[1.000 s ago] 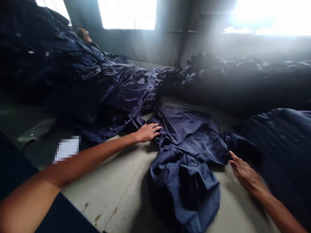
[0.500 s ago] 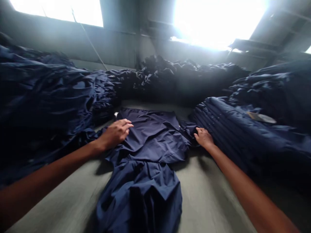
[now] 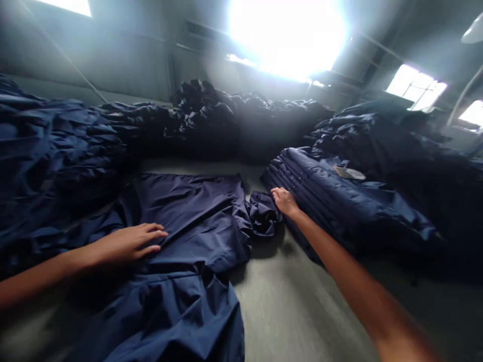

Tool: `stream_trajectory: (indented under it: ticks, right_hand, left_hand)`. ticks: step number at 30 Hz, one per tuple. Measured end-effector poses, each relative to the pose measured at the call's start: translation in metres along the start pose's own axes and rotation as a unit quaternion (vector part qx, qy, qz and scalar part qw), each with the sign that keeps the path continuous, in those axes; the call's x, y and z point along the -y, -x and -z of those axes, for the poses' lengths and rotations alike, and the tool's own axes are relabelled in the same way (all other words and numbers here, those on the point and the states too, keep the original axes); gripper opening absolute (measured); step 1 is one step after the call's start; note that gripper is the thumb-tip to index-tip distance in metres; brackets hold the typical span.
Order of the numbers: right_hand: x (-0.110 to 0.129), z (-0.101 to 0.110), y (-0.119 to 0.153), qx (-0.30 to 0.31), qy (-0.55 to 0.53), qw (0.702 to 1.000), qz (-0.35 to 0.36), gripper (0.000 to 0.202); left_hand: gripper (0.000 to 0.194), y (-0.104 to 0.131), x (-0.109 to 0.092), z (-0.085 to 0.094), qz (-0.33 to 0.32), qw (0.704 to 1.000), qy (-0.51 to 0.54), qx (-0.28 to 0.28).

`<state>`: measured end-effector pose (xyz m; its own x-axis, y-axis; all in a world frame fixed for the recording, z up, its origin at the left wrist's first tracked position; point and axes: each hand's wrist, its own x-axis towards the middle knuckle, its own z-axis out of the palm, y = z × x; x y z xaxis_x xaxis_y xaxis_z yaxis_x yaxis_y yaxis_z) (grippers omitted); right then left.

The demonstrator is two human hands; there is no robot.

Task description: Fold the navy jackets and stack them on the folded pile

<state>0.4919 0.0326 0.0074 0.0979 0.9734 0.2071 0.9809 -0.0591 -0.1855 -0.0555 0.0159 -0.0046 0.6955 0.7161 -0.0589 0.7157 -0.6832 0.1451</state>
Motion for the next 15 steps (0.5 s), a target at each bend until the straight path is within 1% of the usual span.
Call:
stream_trajectory:
  ticks: [2,4,7,9,11,12,13,15]
  right_hand:
    - [0.009,-0.004,-0.023,0.002,0.008,1.0,0.001,0.039]
    - [0.021,-0.015,-0.044,0.029,0.013,0.999,0.007,0.036]
    - [0.036,-0.029,-0.064,0.074,0.02,0.997,0.014,0.038]
    - [0.044,-0.028,-0.07,0.091,0.024,0.995,0.014,0.037]
    - [0.048,-0.014,-0.073,0.084,0.027,0.996,0.013,0.029]
    - [0.05,-0.001,-0.075,0.07,0.028,0.997,0.013,0.024]
    - [0.051,0.015,-0.076,0.047,0.028,0.998,0.014,0.021]
    - [0.05,0.058,-0.079,-0.017,0.025,0.999,0.018,0.024]
  left_hand:
    - [0.045,-0.027,-0.024,0.011,-0.035,0.999,0.014,-0.031]
    - [0.041,-0.051,-0.057,0.016,-0.086,0.994,0.033,-0.065]
    - [0.035,-0.077,-0.108,0.016,-0.187,0.978,0.031,-0.09]
    - [0.034,-0.087,-0.134,0.012,-0.247,0.964,0.017,-0.099]
    - [0.037,-0.095,-0.151,0.008,-0.283,0.954,0.011,-0.1]
    - [0.04,-0.099,-0.156,0.006,-0.292,0.951,0.012,-0.1]
    - [0.043,-0.104,-0.159,0.003,-0.294,0.95,0.015,-0.099]
    - [0.048,-0.113,-0.16,-0.004,-0.287,0.953,0.021,-0.099]
